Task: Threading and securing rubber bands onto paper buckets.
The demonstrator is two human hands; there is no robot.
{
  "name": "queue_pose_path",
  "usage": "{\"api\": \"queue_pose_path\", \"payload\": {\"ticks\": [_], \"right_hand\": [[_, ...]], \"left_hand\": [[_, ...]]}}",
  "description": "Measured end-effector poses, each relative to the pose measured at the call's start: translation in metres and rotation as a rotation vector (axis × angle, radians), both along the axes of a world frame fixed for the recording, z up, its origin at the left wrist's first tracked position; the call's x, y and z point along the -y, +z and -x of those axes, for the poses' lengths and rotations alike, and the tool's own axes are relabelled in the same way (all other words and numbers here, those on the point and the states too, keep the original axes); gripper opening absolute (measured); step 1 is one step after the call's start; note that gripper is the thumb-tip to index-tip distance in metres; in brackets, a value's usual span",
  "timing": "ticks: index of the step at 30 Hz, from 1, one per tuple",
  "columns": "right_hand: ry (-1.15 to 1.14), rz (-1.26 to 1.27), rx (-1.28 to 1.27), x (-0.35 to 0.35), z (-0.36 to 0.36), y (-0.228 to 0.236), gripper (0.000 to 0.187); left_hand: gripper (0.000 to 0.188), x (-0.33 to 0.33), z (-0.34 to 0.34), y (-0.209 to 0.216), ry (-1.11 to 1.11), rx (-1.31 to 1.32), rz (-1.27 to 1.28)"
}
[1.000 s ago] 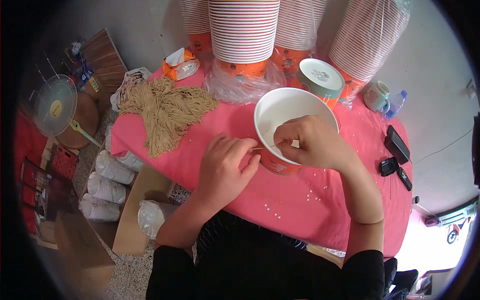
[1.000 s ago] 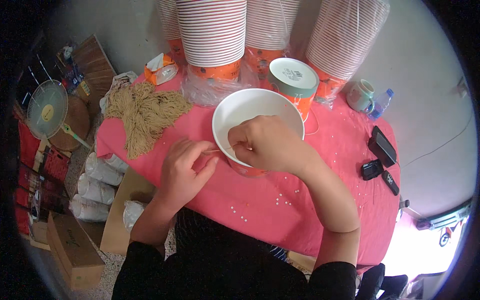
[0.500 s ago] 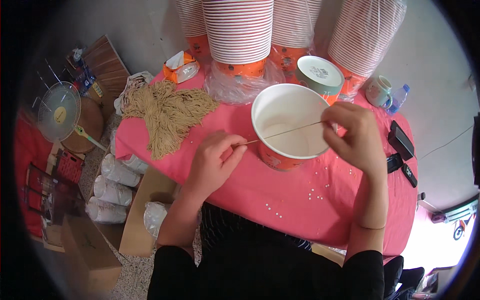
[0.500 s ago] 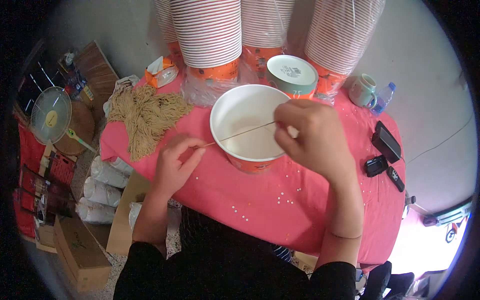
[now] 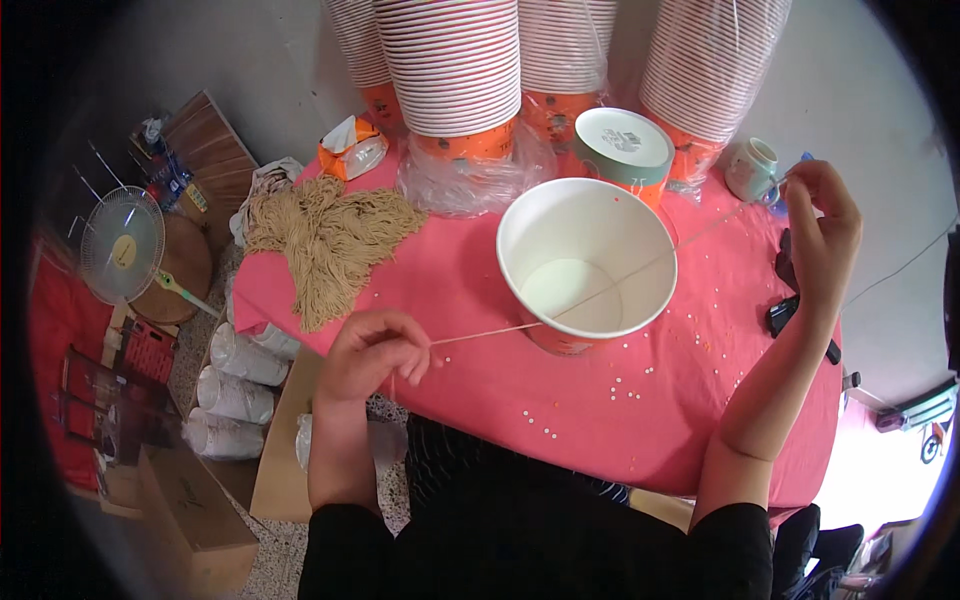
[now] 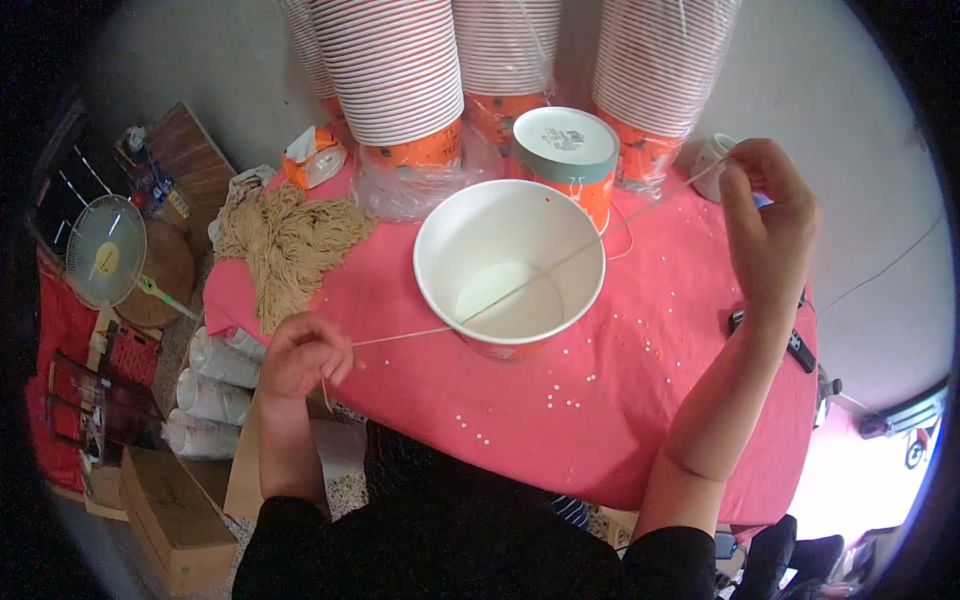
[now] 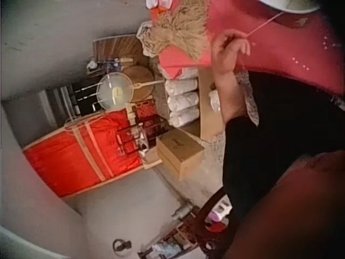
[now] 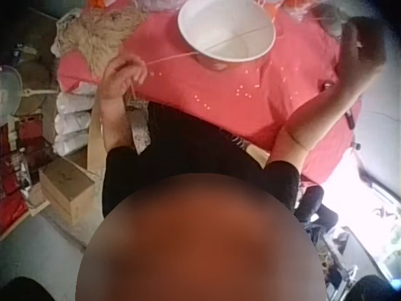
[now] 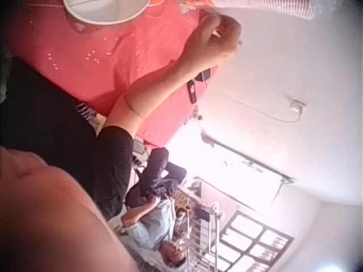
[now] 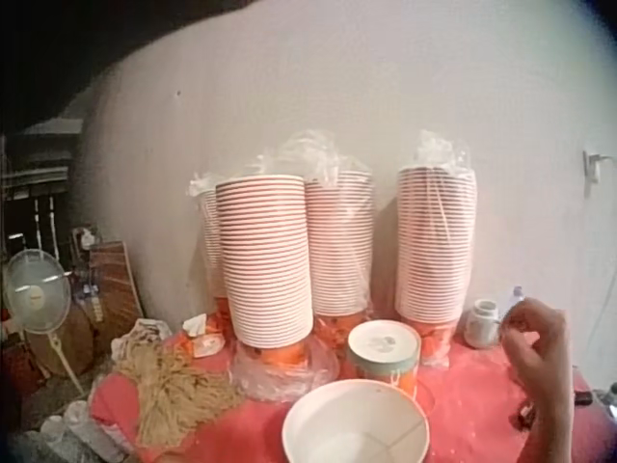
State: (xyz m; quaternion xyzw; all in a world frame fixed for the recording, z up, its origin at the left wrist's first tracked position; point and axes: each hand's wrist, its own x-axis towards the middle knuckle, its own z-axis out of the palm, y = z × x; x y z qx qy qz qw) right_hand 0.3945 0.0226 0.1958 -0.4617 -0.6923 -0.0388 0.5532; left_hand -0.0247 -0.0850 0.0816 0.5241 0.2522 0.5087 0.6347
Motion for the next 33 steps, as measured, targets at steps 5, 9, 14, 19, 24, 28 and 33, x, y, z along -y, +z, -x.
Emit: {"api": "queue_pose_path", "payload": {"ticks": [5,9,14,19,24,28,33], "right_hand": [[-0.126,0.01,0.012,-0.007,-0.018,0.0,0.01],[-0.331,0.116,0.189,-0.007,-0.018,0.001,0.012],[-0.527,0.207,0.415,-0.013,-0.014,-0.007,0.014],[-0.55,0.288,0.593,0.001,-0.012,-0.011,0.024],[0.073,0.128,0.394,0.021,0.032,-0.012,0.026],[0.612,0.367,0.575,0.016,0.059,-0.03,0.032],[0.677,0.61,0.674,0.014,0.058,-0.024,0.025]], "left_hand": [[0.013,0.008,0.0,0.001,-0.244,0.093,-0.076],[0.018,0.011,-0.015,0.006,-0.382,0.256,-0.059],[0.019,0.019,-0.035,0.006,-0.193,0.12,-0.014],[0.013,0.012,-0.047,0.0,0.068,-0.113,-0.257],[0.01,0.011,-0.054,0.009,0.207,-0.276,-0.335],[0.011,0.008,-0.065,0.015,0.407,-0.379,-0.496],[0.008,0.0,-0.076,0.027,0.302,-0.241,-0.387]]}}
